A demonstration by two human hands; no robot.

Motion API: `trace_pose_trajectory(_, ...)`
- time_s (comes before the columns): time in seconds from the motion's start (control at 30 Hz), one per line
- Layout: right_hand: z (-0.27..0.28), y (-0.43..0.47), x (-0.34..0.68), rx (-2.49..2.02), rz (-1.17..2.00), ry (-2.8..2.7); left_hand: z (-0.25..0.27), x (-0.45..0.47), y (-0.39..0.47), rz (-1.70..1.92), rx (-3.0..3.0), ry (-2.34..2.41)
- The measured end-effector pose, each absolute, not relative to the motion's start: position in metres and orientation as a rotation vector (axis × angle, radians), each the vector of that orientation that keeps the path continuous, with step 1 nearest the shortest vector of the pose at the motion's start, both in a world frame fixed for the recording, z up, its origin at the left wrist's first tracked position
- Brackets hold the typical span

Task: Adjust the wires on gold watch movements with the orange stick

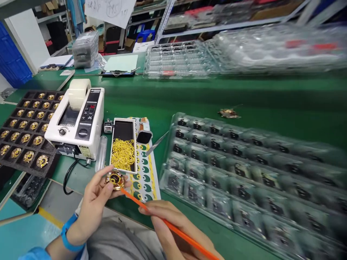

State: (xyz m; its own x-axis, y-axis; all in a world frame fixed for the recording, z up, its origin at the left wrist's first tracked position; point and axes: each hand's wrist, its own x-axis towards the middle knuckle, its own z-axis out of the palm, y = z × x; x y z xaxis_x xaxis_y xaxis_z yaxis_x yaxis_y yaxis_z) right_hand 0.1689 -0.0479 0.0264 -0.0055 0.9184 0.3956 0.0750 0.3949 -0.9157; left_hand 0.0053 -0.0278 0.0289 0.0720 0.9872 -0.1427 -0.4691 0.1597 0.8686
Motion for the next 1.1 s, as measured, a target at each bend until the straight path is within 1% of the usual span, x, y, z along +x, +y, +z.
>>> trace_pose_trajectory(0.1, 0.019, -0.048, 0.165, -1.042, 0.764, -1.399, 0.029, 0.009, -0.032, 1.259, 0.765, 0.849)
trace_pose_trajectory(0.2, 0.014, -0.044, 0.166, -0.991, 0.739, -1.434, 0.028, 0.012, -0.034, 1.250, 0.753, 0.815)
trace_pose_trajectory(0.27, 0.010, -0.041, 0.170, -0.874, 0.706, -1.576, 0.028, 0.011, -0.033, 1.235, 0.738, 0.831)
trace_pose_trajectory(0.37, 0.003, -0.038, 0.181, -0.661, 0.554, -1.894, 0.030, 0.008, -0.032, 1.196, 0.718, 0.869)
trace_pose_trajectory(0.47, 0.000, -0.036, 0.192, -0.586, 0.458, -2.066, 0.032, 0.007, -0.029, 1.163, 0.709, 0.873)
trace_pose_trajectory(0.53, 0.002, -0.035, 0.196, -0.602, 0.522, -2.027, 0.032, 0.007, -0.028, 1.144, 0.715, 0.871)
trace_pose_trajectory(0.63, 0.012, -0.033, 0.195, -0.702, 0.691, -1.756, 0.030, 0.008, -0.028, 1.117, 0.742, 0.866)
trace_pose_trajectory(0.73, 0.021, -0.029, 0.194, -0.865, 0.776, -1.521, 0.029, 0.008, -0.028, 1.094, 0.772, 0.886)
trace_pose_trajectory(0.9, 0.027, -0.023, 0.195, -0.964, 0.911, -1.476, 0.033, 0.007, -0.027, 0.971, 0.824, 0.908)
trace_pose_trajectory(1.1, 0.023, -0.018, 0.194, -1.048, 1.163, -1.186, 0.032, 0.008, -0.029, 0.880, 0.788, 0.878)
